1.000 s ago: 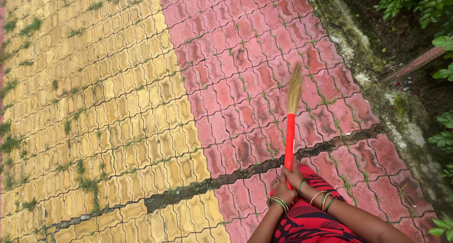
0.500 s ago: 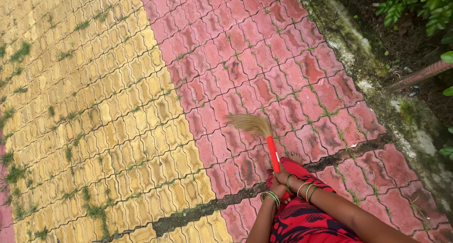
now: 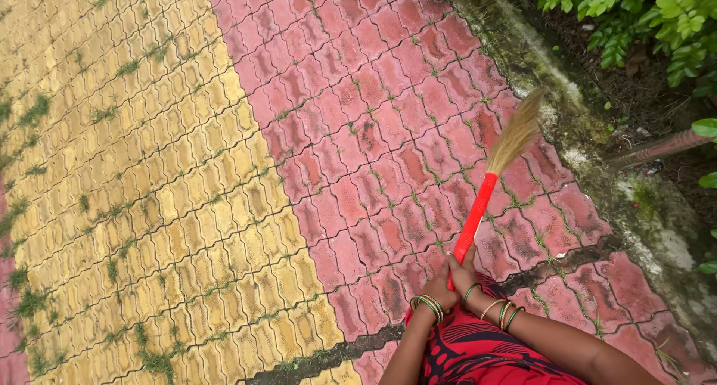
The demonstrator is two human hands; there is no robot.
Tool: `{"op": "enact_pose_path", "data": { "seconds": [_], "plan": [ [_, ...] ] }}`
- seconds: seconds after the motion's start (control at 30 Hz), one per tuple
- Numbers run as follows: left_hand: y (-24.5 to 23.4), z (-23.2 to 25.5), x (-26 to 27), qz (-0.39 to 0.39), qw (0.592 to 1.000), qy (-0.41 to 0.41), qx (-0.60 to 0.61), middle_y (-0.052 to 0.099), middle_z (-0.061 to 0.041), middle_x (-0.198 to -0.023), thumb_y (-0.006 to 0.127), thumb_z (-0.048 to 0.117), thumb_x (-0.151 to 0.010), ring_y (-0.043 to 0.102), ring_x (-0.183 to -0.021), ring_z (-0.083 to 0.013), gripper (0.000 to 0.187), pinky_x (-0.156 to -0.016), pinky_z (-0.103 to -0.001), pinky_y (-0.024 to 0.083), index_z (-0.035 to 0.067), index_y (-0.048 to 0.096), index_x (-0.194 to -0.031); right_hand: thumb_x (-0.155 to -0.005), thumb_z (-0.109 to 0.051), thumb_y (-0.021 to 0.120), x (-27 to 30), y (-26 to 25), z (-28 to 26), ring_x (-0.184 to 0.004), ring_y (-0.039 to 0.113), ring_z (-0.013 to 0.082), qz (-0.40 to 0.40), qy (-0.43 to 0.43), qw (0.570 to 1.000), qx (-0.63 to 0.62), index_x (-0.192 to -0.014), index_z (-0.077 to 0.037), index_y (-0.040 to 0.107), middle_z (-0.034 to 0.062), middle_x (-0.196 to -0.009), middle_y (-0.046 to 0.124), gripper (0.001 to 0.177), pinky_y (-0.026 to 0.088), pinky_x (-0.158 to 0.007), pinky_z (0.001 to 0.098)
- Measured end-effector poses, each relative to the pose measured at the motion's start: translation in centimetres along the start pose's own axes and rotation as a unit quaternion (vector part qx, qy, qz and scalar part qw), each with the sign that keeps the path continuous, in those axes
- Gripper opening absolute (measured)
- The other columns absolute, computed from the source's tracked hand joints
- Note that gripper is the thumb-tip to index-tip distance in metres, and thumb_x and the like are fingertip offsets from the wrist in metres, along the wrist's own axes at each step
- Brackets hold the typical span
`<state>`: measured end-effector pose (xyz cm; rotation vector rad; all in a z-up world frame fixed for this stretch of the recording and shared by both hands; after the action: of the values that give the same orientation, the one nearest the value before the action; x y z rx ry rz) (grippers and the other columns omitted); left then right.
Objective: The person sweeps an outdoor paved path with a broom, moving along the walkway and clearing the area near the adjacent plants.
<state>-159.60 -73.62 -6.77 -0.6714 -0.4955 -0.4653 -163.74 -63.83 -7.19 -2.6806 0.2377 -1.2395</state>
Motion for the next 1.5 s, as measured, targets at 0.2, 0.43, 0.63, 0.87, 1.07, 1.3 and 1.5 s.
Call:
{"op": "enact_pose_path", "data": {
  "seconds": [0.2, 0.43, 0.63, 0.87, 1.07, 1.3, 1.5],
  "plan": [
    [-1.4, -2.0, 1.6, 0.080, 0.918, -0.186, 0.341, 0.072, -0.018, -0.080, 0.066, 0.012, -0.084, 0.065, -0.050, -0.0228, 0.118, -0.043, -0.032, 0.051, 0.019, -0.021, -0.163, -0.090, -0.035, 0.062, -0.9, 6.3, -3.7, -0.086, 0.072, 0.0317, -0.236, -0.172, 0.938, 0.187, -0.162, -0.025, 0.007, 0.0214, -0.107, 0.069, 0.091, 0.057, -0.073, 0.0423],
    [-7.9, -4.0, -3.3, 0.167, 0.747, -0.225, 0.603, 0.069, -0.018, -0.073, 0.065, 0.003, -0.084, 0.064, -0.046, -0.0251, 0.097, -0.037, -0.035, 0.052, 0.015, -0.002, -0.152, -0.095, -0.034, 0.064, -4.3, 14.9, -10.1, -0.106, 0.069, 0.0343, -0.387, -0.267, 0.778, 0.417, -0.159, -0.022, 0.021, 0.0242, -0.138, 0.058, 0.078, 0.057, -0.088, 0.0414],
    [-14.2, -4.9, -7.6, -0.069, 0.874, -0.241, 0.416, 0.067, -0.018, -0.073, 0.068, -0.003, -0.076, 0.064, -0.048, -0.0259, 0.107, -0.036, -0.037, 0.050, 0.011, -0.004, -0.155, -0.095, -0.029, 0.058, -5.9, 14.8, -11.2, -0.098, 0.068, 0.0344, -0.257, -0.044, 0.938, 0.228, -0.158, -0.019, 0.027, 0.0216, -0.124, 0.063, 0.070, 0.056, -0.083, 0.0465],
    [-23.1, -6.0, -13.6, -0.129, 0.981, -0.075, 0.121, 0.073, -0.017, -0.079, 0.071, 0.008, -0.064, 0.068, -0.053, -0.0261, 0.116, -0.044, -0.038, 0.054, 0.013, 0.010, -0.163, -0.098, -0.024, 0.058, -8.8, 18.0, -16.2, -0.092, 0.064, 0.0306, 0.040, -0.087, 0.994, -0.058, -0.157, -0.010, 0.026, 0.0237, -0.115, 0.062, 0.069, 0.055, -0.077, 0.0462],
    [-27.7, -8.4, -12.8, -0.025, 0.989, -0.077, 0.128, 0.073, -0.018, -0.083, 0.069, 0.018, -0.077, 0.069, -0.057, -0.0266, 0.110, -0.049, -0.036, 0.053, 0.014, 0.004, -0.166, -0.093, -0.024, 0.060, -10.7, 22.5, -19.5, -0.095, 0.065, 0.0314, -0.012, -0.163, 0.986, 0.040, -0.165, -0.015, 0.001, 0.0224, -0.122, 0.061, 0.093, 0.055, -0.077, 0.0427],
    [-30.0, -11.9, -11.9, 0.118, 0.888, -0.130, 0.425, 0.066, -0.013, -0.073, 0.060, 0.003, -0.079, 0.062, -0.049, -0.0226, 0.120, -0.039, -0.032, 0.049, 0.026, -0.025, -0.161, -0.092, -0.036, 0.058, -12.5, 31.0, -23.2, -0.091, 0.074, 0.0402, -0.239, -0.116, 0.914, 0.308, -0.166, -0.030, 0.009, 0.0260, -0.111, 0.072, 0.090, 0.058, -0.078, 0.0448],
    [-36.2, -14.1, -15.9, 0.177, 0.777, -0.208, 0.566, 0.068, -0.017, -0.072, 0.060, 0.001, -0.080, 0.063, -0.046, -0.0246, 0.116, -0.037, -0.034, 0.049, 0.026, -0.024, -0.156, -0.095, -0.039, 0.064, -14.4, 38.6, -28.8, -0.099, 0.071, 0.0332, -0.370, -0.212, 0.811, 0.401, -0.164, -0.027, 0.016, 0.0254, -0.112, 0.071, 0.085, 0.054, -0.085, 0.0411]
  ]
}}
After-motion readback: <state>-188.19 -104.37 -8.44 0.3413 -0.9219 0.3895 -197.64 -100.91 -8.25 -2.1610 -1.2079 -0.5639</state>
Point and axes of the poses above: each hand's wrist, its own x-axis away from the middle knuckle, its own y-axis out of the palm, z = x × y, the point moved 1 cm from there along -x, towards the middle knuckle
